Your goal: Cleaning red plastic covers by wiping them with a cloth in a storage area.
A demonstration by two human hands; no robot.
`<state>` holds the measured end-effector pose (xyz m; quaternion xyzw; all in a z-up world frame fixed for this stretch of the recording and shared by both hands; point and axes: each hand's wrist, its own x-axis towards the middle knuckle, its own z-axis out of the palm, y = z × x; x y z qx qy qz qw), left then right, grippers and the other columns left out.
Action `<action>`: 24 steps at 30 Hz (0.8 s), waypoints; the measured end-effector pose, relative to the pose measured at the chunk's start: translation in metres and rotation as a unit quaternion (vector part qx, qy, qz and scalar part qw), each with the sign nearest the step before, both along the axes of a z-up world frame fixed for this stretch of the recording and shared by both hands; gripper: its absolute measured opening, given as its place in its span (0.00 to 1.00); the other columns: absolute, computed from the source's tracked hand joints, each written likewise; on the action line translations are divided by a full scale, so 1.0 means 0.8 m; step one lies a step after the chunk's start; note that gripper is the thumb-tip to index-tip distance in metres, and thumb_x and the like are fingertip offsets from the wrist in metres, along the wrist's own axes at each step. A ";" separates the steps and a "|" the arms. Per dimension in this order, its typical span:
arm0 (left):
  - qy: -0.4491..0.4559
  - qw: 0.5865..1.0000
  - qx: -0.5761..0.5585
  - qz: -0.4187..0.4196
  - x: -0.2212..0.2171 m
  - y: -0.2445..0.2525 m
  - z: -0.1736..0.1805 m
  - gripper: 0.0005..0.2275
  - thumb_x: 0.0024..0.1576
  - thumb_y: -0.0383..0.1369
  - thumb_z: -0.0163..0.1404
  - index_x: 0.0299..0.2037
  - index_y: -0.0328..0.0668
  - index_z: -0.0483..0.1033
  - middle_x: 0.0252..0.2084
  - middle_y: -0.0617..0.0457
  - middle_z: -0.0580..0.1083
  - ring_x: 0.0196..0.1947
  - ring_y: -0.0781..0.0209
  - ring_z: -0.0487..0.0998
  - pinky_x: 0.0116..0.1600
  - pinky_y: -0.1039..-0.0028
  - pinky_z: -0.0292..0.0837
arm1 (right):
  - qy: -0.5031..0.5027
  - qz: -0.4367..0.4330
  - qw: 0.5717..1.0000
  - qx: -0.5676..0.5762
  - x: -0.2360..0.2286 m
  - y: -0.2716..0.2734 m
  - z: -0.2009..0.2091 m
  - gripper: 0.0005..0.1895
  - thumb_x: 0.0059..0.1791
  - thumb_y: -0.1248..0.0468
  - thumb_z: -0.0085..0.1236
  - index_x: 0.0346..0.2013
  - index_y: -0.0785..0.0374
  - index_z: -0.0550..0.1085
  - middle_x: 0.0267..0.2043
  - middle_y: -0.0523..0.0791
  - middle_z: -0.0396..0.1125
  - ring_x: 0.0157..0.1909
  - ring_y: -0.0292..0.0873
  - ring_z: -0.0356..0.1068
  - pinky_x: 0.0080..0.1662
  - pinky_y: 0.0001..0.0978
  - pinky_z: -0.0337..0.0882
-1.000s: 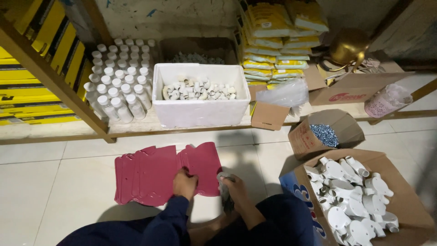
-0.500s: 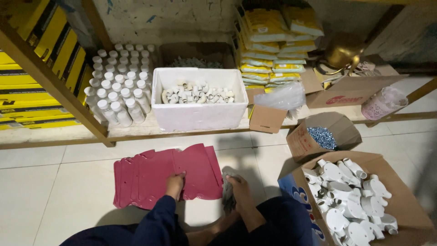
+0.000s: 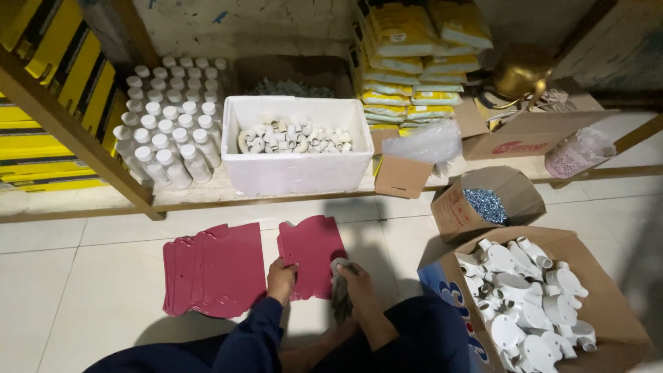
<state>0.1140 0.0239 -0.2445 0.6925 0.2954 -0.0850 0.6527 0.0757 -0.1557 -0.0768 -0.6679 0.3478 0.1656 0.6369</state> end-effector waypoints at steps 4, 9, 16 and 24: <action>-0.003 0.998 0.062 -0.008 -0.020 -0.008 0.075 0.12 0.52 0.32 0.49 0.43 0.41 0.80 0.45 0.44 0.79 0.47 0.48 0.74 0.48 0.63 0.69 | -0.019 -0.077 0.996 0.041 0.004 -0.005 -0.010 0.18 0.47 0.55 0.59 0.45 0.63 0.80 0.42 0.50 0.75 0.45 0.50 0.73 0.47 0.40 0.70; -0.036 0.974 -0.215 0.063 -0.063 -0.027 0.131 0.13 0.47 0.19 0.47 0.43 0.41 0.67 0.36 0.45 0.73 0.34 0.53 0.73 0.37 0.66 0.70 | -0.113 -0.129 0.972 0.159 -0.007 0.028 0.020 0.20 0.49 0.55 0.45 0.48 0.63 0.76 0.47 0.53 0.73 0.51 0.52 0.72 0.54 0.43 0.69; -0.048 0.939 -0.339 0.029 -0.104 -0.029 0.175 0.34 0.43 0.15 0.44 0.65 0.40 0.70 0.46 0.45 0.78 0.40 0.54 0.76 0.44 0.70 0.70 | -0.591 0.270 0.682 -0.337 0.010 0.027 -0.021 0.24 0.61 0.60 0.32 0.71 0.62 0.61 0.75 0.52 0.56 0.77 0.57 0.53 0.75 0.57 0.45; -0.110 0.971 -0.212 -0.029 -0.117 -0.028 0.250 0.31 0.62 0.51 0.33 0.69 0.37 0.65 0.73 0.44 0.66 0.75 0.59 0.62 0.76 0.72 0.53 | -0.522 0.347 0.710 -0.321 -0.021 0.054 0.024 0.27 0.62 0.51 0.26 0.76 0.50 0.53 0.81 0.45 0.44 0.82 0.56 0.40 0.75 0.58 0.43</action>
